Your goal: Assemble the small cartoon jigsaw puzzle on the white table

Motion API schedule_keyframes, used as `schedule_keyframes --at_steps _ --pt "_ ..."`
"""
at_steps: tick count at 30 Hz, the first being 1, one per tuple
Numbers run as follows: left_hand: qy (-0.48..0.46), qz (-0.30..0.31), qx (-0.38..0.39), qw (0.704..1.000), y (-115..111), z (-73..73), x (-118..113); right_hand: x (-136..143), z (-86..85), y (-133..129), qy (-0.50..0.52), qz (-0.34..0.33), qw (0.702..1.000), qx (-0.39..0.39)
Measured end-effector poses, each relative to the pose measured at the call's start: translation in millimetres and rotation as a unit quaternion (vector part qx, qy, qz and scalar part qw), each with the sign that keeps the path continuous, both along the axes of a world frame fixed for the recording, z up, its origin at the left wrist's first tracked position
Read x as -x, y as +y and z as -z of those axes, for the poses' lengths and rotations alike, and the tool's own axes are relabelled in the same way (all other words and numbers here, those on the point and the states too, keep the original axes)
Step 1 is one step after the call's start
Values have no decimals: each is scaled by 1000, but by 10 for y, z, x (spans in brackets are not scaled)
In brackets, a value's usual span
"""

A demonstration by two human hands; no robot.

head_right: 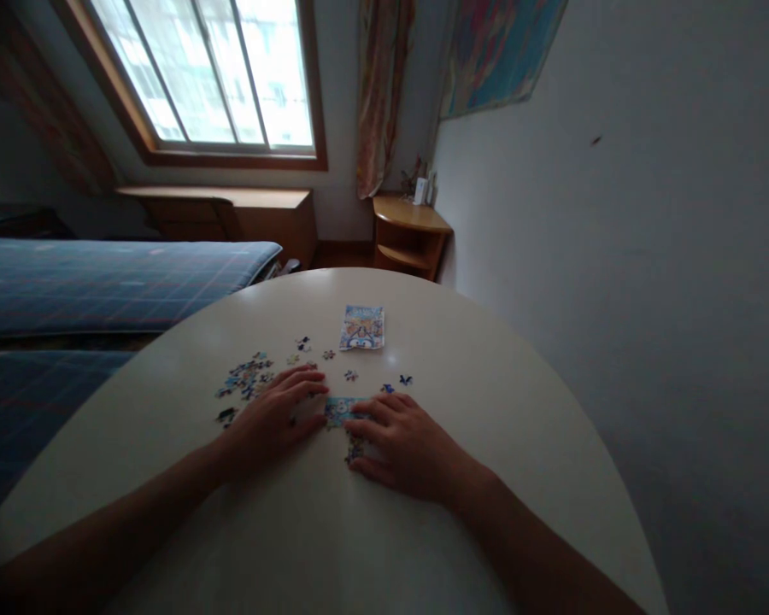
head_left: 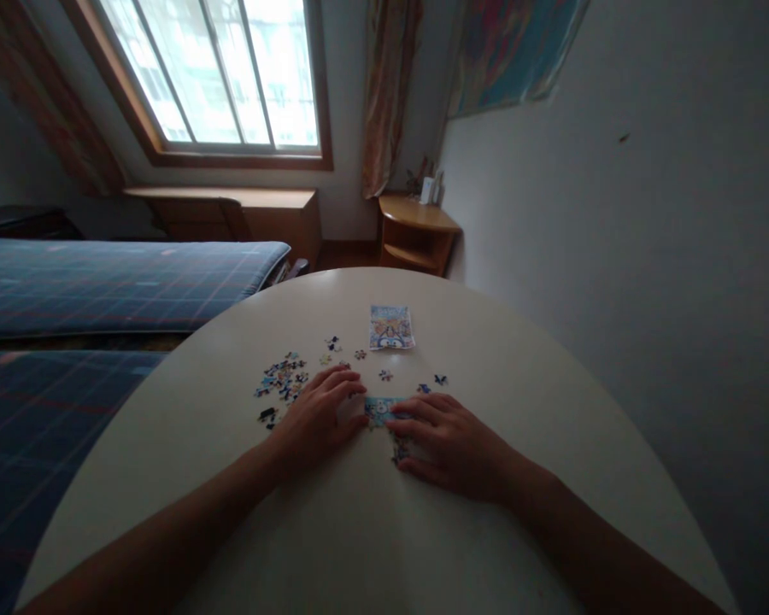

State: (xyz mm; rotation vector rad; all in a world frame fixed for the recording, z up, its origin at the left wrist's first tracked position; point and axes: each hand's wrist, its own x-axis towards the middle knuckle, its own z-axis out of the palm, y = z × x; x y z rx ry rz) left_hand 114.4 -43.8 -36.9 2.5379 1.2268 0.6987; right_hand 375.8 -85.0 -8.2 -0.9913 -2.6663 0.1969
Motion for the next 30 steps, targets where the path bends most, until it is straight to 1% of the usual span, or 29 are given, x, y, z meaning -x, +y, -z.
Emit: schedule_keyframes --at_steps 7,13,16,18,20,22,24,27,30 --pt "-18 -24 -2 1000 -10 -18 -56 10 3 10 7 10 1000 0" --pt "-16 -29 -8 999 -36 -2 -126 24 12 10 23 18 1000 11" --pt "-22 -37 -15 999 -26 -22 -115 35 14 6 35 19 999 16" --pt "-29 -50 -23 998 10 -67 -49 32 18 16 52 20 998 19" --pt "-26 -73 -36 996 72 -128 74 11 27 45 72 36 997 17" --pt "0 -114 -59 992 155 -185 233 -29 45 90 87 63 994 4" --pt "25 -145 -62 987 244 -213 386 -80 68 141 90 88 992 -9" --pt "40 -176 -57 982 358 -186 529 -150 101 204 83 116 990 -12" --pt "37 -160 -50 985 427 -113 547 -189 124 234 70 125 990 -5"
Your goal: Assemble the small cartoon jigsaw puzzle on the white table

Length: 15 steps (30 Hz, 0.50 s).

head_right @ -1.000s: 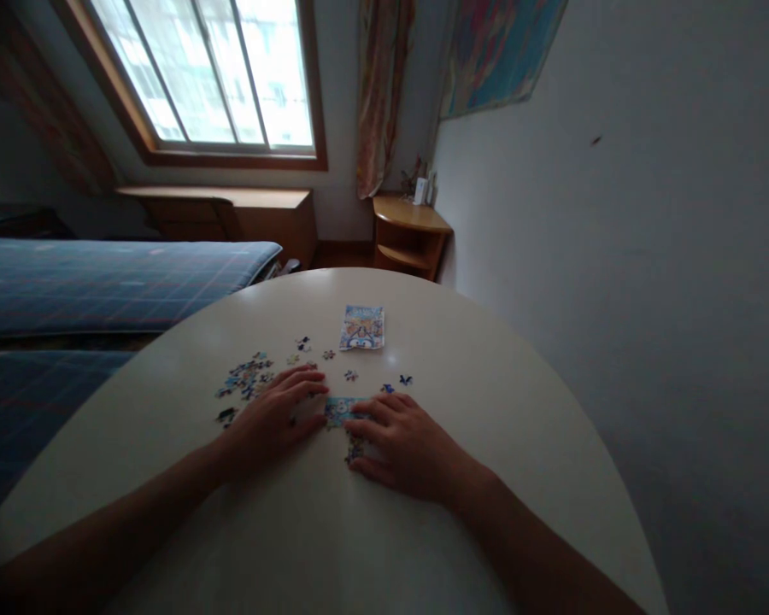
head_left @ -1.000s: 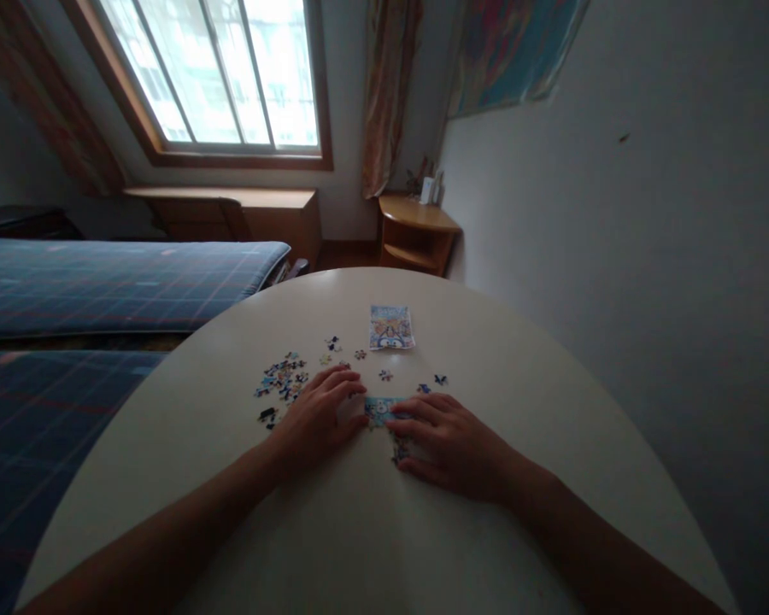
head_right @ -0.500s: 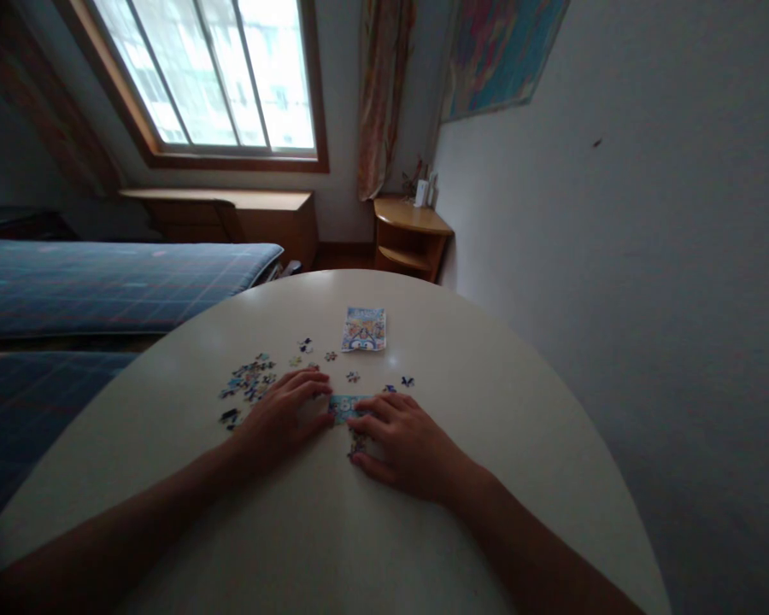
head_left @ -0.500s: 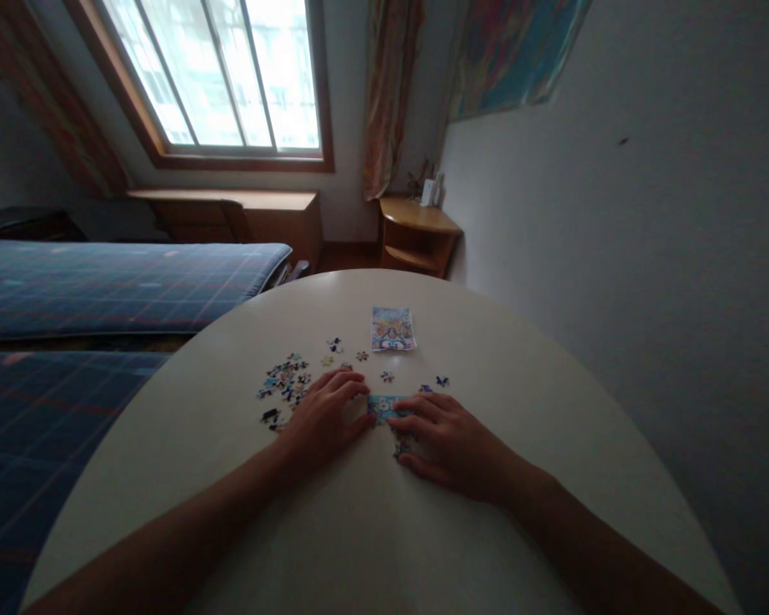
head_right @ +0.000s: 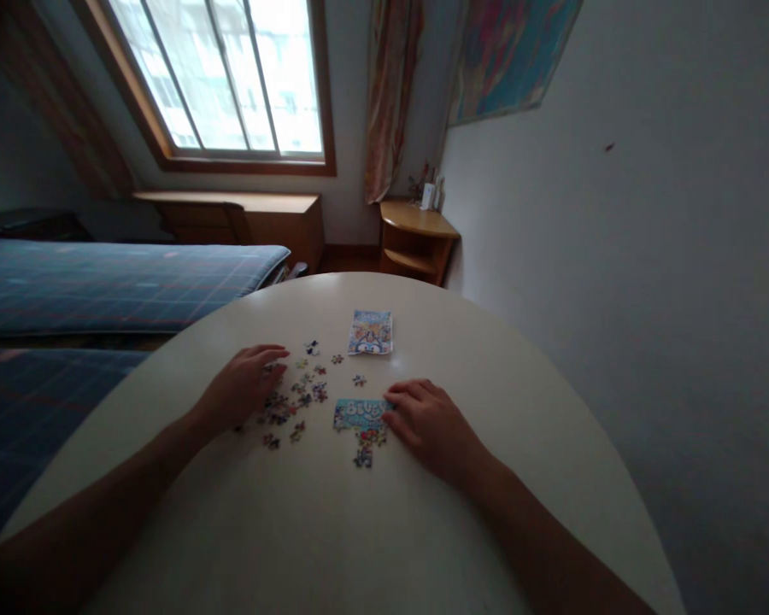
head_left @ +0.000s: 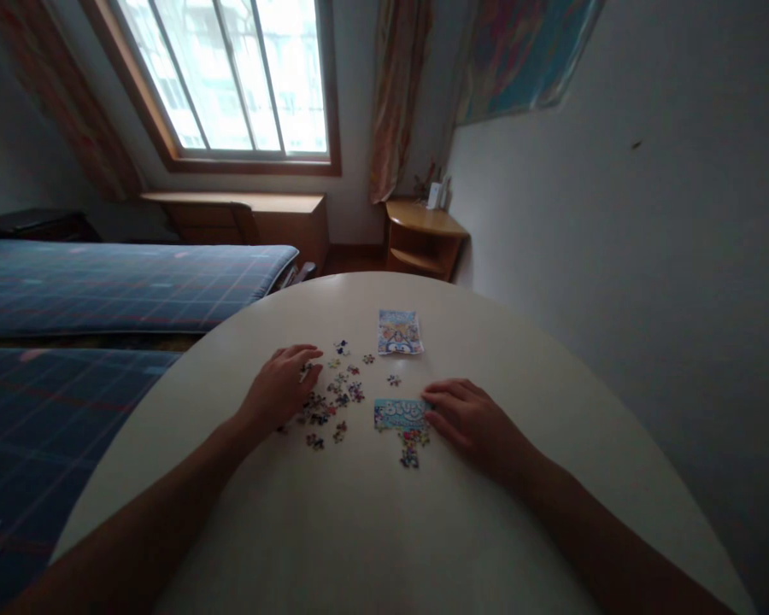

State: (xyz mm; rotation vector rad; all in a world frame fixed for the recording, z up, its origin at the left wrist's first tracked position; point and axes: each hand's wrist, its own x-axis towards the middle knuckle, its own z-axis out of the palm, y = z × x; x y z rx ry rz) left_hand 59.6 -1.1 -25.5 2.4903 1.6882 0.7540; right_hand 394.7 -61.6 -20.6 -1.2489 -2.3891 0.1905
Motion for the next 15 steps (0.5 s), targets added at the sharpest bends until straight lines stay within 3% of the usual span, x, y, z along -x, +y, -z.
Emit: schedule_keyframes --at_steps 7,15 --pt "12 47 7 999 79 60 -125 -1 13 8 -7 35 999 12" --pt "14 30 13 999 83 18 -122 10 4 1 -5 38 999 8"
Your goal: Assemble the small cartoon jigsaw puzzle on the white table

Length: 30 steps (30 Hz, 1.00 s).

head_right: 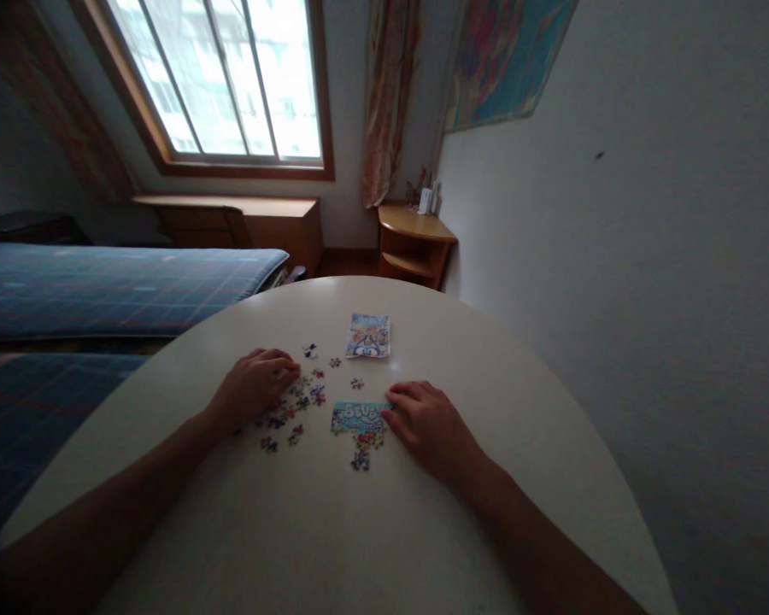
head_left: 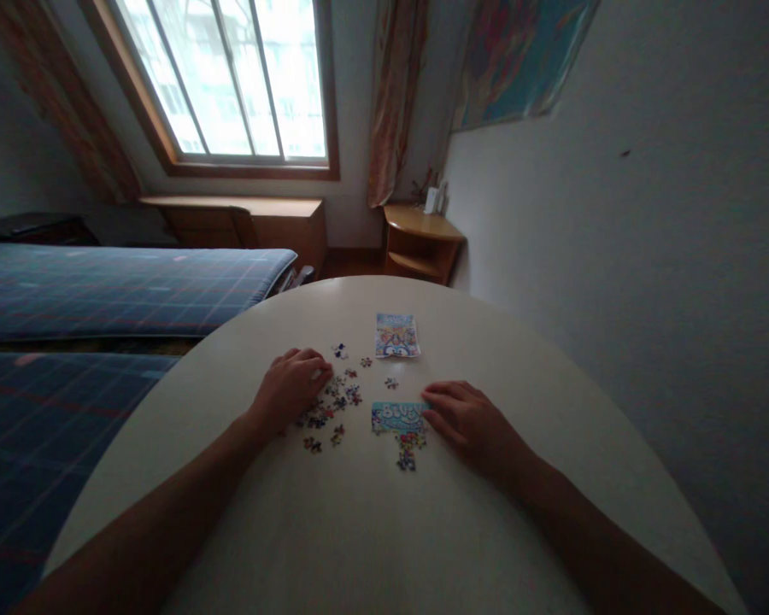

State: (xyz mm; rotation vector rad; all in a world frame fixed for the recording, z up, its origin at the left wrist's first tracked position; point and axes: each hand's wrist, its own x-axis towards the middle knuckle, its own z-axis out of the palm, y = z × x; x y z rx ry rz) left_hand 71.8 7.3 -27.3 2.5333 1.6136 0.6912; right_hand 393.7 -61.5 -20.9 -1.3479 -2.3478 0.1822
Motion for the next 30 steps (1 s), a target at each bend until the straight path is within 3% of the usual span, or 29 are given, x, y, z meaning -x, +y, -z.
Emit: schedule_keyframes --at_steps 18,30 --pt "-15 -13 21 1000 29 7 92 1 -18 -8 -6 -3 1000 16" --pt "-36 22 51 998 97 57 114 -5 -8 -1 -1 -3 1000 11"
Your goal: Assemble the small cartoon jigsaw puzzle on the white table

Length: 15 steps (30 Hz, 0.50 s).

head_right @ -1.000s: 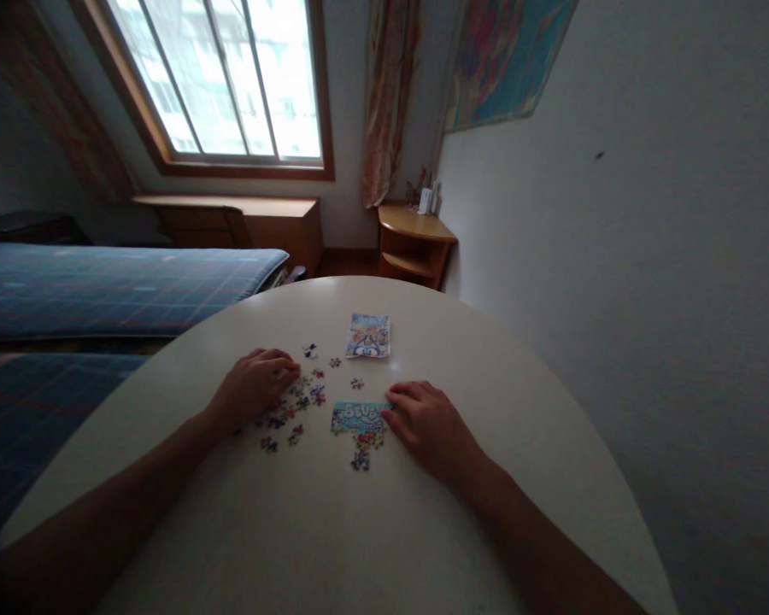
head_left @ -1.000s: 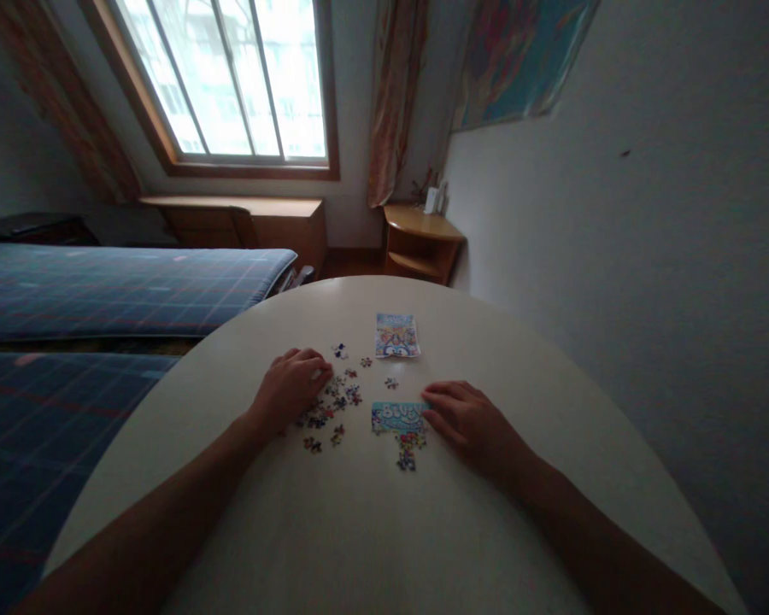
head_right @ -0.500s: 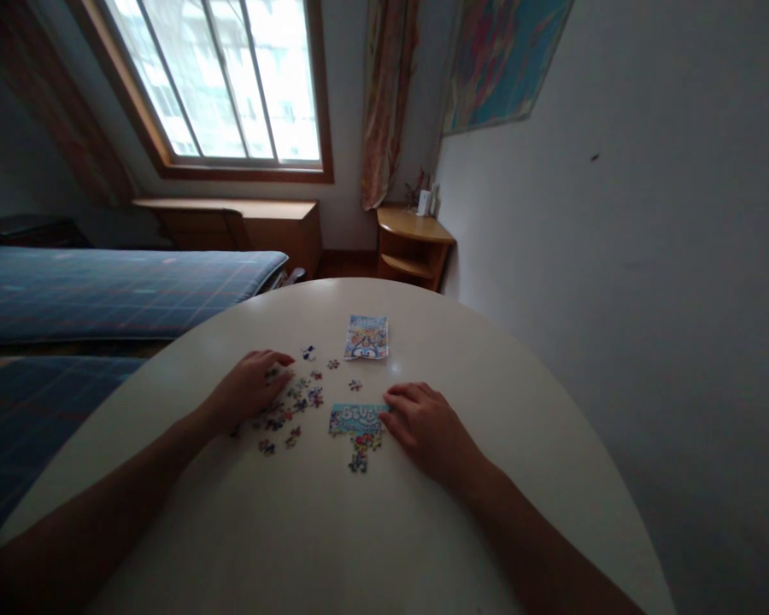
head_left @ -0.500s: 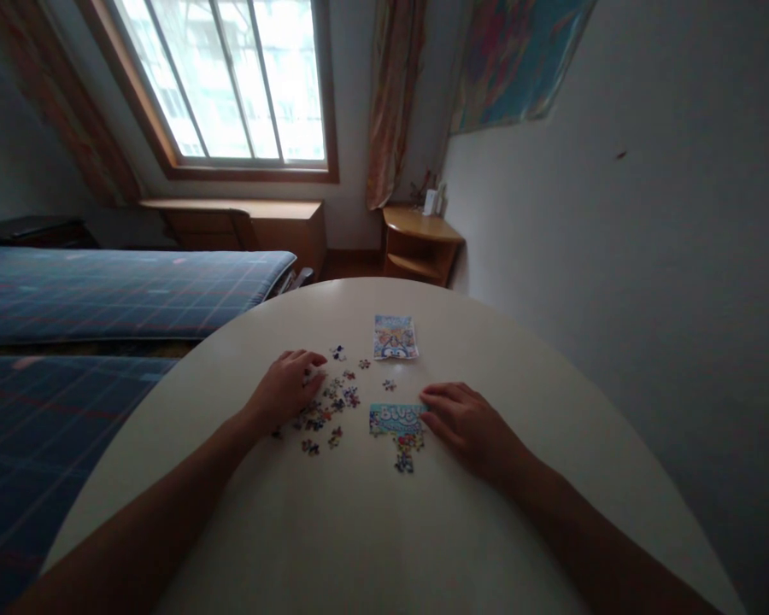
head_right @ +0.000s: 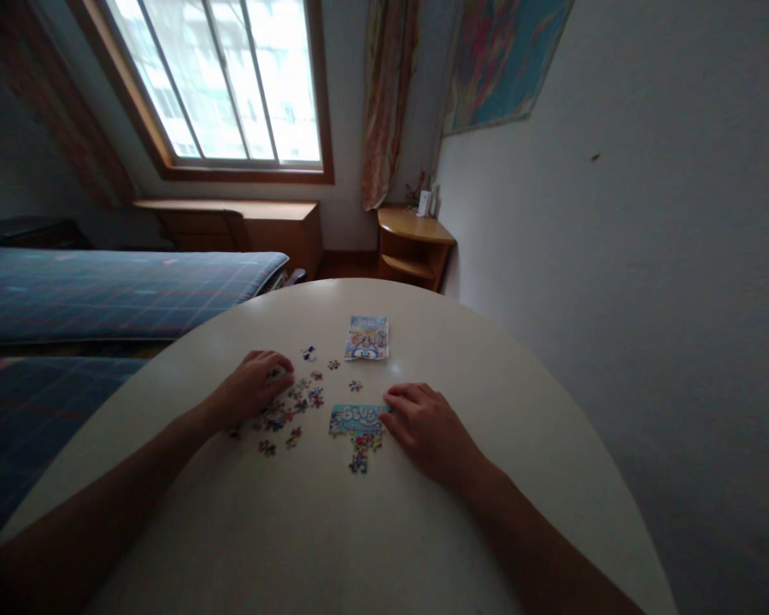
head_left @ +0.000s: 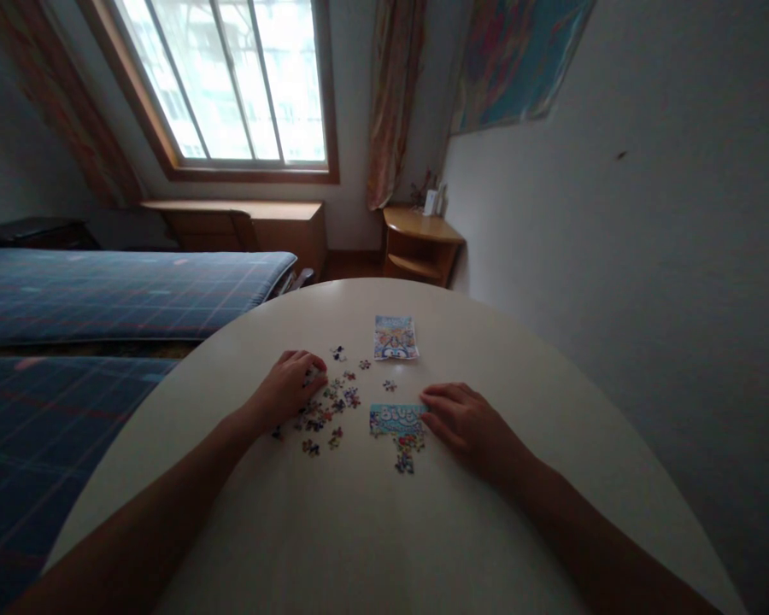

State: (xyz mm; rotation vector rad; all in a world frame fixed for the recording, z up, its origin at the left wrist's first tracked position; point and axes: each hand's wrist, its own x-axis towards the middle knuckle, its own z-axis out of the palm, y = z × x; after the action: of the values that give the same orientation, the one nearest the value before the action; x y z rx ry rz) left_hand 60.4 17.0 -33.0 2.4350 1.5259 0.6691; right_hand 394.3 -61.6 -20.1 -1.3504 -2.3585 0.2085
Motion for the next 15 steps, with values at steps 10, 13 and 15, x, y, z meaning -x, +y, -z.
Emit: schedule_keyframes --at_steps 10,13,15 --pt "-53 21 20 998 -132 -147 -107 -6 19 0 1 0 1000 0" --pt "-95 32 28 995 -221 -205 -199 10 11 -3 8 0 1000 -18" --pt "-124 37 47 990 -299 -231 -270 35 0 -15 19 1 999 -34"
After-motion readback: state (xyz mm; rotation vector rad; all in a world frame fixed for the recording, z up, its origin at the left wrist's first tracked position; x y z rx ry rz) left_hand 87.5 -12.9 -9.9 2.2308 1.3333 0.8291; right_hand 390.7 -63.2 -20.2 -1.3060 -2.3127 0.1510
